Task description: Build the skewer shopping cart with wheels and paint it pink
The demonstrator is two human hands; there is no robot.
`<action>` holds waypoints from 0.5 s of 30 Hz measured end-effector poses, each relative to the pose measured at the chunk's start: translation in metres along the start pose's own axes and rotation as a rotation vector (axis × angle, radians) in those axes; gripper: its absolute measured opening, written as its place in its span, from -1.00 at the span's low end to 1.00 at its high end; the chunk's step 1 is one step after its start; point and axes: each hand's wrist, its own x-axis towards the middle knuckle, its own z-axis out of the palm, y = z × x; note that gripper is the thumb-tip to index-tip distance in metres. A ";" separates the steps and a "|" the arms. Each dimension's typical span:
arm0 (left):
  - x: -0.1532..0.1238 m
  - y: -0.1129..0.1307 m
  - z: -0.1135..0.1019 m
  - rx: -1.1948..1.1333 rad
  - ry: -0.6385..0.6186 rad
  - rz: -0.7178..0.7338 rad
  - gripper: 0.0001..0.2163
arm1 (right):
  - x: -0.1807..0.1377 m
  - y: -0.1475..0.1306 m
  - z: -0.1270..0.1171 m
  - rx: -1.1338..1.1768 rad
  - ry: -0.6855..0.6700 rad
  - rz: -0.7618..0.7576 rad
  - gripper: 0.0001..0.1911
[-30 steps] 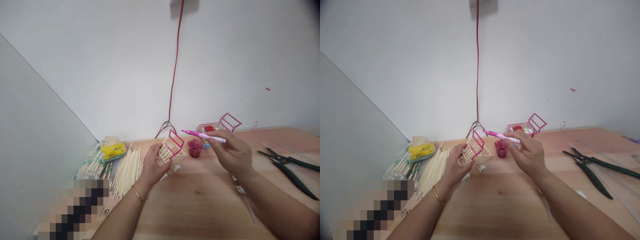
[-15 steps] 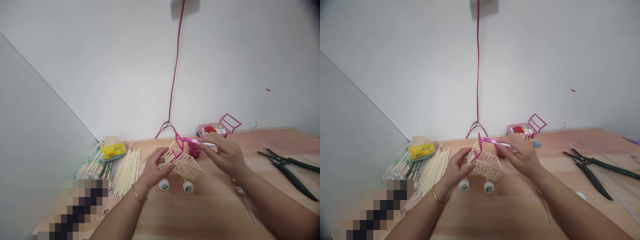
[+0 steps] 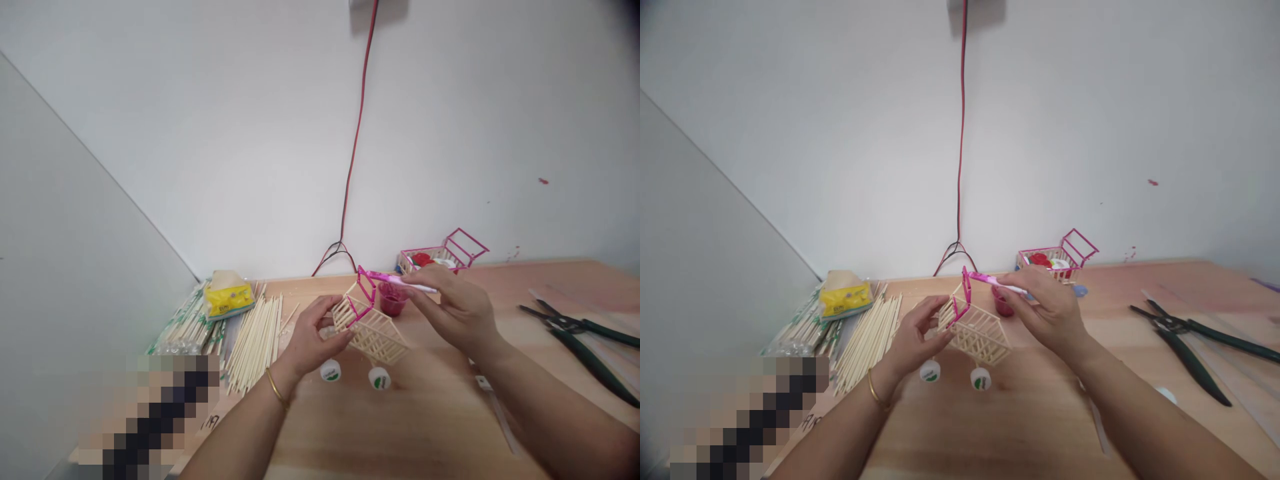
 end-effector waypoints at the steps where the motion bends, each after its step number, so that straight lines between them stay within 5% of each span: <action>1: 0.000 0.000 0.000 -0.008 0.003 0.000 -0.54 | 0.000 0.000 0.000 -0.006 -0.003 -0.008 -0.84; 15: 0.000 -0.001 0.000 -0.044 -0.009 -0.019 -0.54 | 0.002 -0.001 0.000 0.023 0.006 -0.076 -0.76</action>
